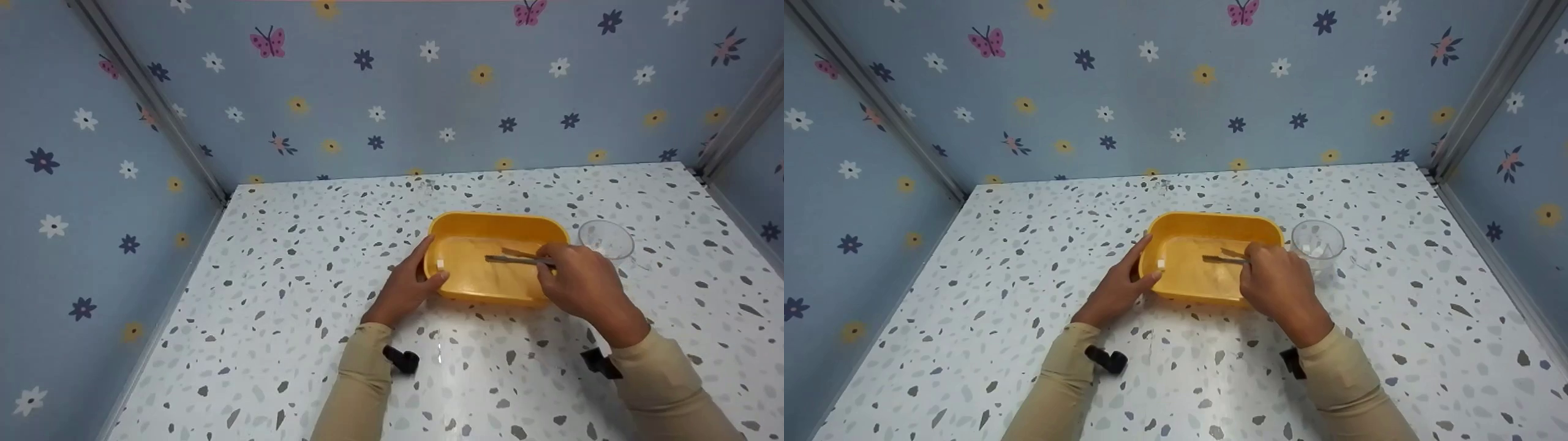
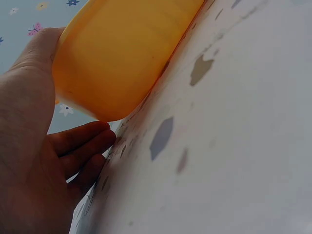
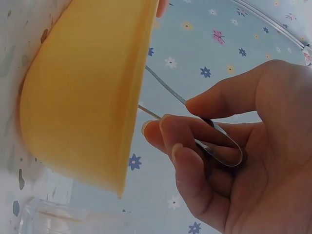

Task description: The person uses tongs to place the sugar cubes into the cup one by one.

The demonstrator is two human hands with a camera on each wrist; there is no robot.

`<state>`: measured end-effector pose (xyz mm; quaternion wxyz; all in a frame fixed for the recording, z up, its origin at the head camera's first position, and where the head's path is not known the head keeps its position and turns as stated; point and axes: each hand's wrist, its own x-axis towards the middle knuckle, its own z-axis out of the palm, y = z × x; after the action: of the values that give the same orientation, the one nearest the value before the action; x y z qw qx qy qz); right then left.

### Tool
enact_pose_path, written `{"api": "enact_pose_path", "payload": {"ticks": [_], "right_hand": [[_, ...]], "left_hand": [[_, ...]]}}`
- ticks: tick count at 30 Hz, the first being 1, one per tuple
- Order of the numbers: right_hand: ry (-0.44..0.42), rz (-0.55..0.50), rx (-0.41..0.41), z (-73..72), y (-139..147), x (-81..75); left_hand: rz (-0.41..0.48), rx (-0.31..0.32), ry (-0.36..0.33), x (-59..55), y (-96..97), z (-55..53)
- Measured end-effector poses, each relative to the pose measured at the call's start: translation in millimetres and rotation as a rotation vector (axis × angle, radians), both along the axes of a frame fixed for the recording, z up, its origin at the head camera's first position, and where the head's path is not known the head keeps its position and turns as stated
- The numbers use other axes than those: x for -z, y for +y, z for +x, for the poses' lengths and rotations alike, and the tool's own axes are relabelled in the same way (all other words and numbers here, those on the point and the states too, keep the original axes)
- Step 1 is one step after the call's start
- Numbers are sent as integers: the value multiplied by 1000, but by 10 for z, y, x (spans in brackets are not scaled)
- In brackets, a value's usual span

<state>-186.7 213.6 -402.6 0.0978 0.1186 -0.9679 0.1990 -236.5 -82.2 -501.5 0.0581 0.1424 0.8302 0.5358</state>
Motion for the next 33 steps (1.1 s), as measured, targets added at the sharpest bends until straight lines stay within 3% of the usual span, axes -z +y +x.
{"api": "enact_pose_path", "payload": {"ticks": [19, 27, 33], "right_hand": [[28, 0, -47, -32, -109, 125], [110, 12, -82, -47, -133, 161], [86, 12, -98, -53, -156, 218]], "left_hand": [[8, 16, 22, -19, 6, -31], [1, 2, 21, -32, 8, -31], [-10, -8, 12, 1, 4, -7]]}}
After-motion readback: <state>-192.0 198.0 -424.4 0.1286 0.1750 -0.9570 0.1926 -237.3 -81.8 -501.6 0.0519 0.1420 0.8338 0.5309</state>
